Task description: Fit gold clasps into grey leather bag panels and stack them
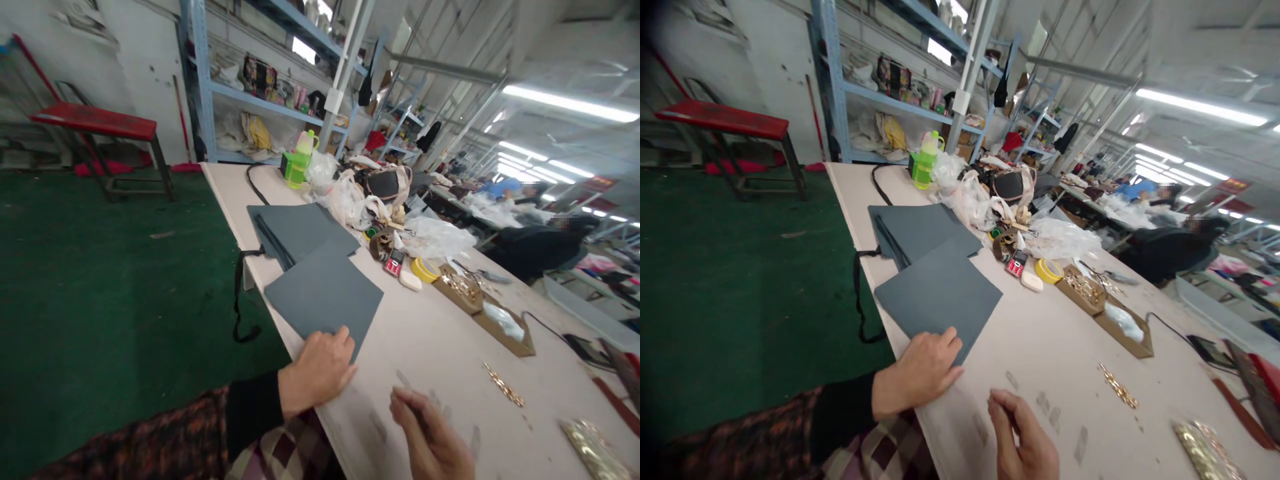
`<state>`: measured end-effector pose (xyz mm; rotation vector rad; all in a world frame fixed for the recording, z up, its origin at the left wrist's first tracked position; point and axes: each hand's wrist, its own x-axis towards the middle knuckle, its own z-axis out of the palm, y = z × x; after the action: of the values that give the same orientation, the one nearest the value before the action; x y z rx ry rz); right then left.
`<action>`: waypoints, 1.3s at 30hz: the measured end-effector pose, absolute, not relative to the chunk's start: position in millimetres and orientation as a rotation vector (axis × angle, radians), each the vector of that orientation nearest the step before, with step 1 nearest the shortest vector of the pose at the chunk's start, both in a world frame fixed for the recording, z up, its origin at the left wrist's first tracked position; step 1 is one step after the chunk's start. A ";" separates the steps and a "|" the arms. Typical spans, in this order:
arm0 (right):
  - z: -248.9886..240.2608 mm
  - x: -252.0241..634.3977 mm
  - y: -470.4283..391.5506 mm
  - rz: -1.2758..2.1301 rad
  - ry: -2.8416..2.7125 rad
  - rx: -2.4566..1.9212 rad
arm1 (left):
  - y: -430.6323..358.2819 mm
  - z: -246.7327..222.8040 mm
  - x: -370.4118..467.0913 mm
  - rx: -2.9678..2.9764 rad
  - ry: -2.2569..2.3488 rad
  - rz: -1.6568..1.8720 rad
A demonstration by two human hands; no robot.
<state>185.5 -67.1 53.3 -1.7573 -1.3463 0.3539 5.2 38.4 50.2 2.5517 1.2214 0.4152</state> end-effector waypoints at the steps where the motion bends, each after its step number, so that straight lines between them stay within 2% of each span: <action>1: 58.2 185.4 -63.5 0.426 -1.360 -1.746 | 20.6 50.6 3.5 2.570 1.177 0.396; 5: 64.0 176.3 -43.6 0.729 -1.357 -1.701 | -40.8 52.1 -12.0 2.518 0.993 0.385; 9: 50.4 166.0 -28.5 1.061 -1.293 -1.685 | -76.3 37.9 -38.4 2.074 0.964 0.479; 14: 44.0 162.3 -17.2 1.353 -1.252 -1.656 | -71.1 9.9 -69.8 1.285 1.222 0.682; 21: 52.9 157.6 -3.7 1.561 -1.310 -1.606 | -44.8 32.1 -56.3 0.871 0.809 0.839; 25: 56.7 156.8 0.3 1.642 -1.296 -1.569 | -36.9 38.4 -37.9 0.806 0.785 0.776; 32: 52.2 159.2 3.1 1.685 -1.313 -1.475 | -30.8 23.7 -29.3 0.856 1.021 0.732; 37: 51.0 158.4 -0.4 1.574 -1.300 -1.539 | -27.9 35.1 -31.6 1.132 1.031 0.715; 39: 53.1 163.5 -4.4 1.403 -1.416 -1.593 | -23.6 39.4 -30.8 1.309 1.037 0.705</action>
<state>163.5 -4.4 53.1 -1.5931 -1.4164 1.4025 -30.8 -23.6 39.4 1.3094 1.0374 0.7049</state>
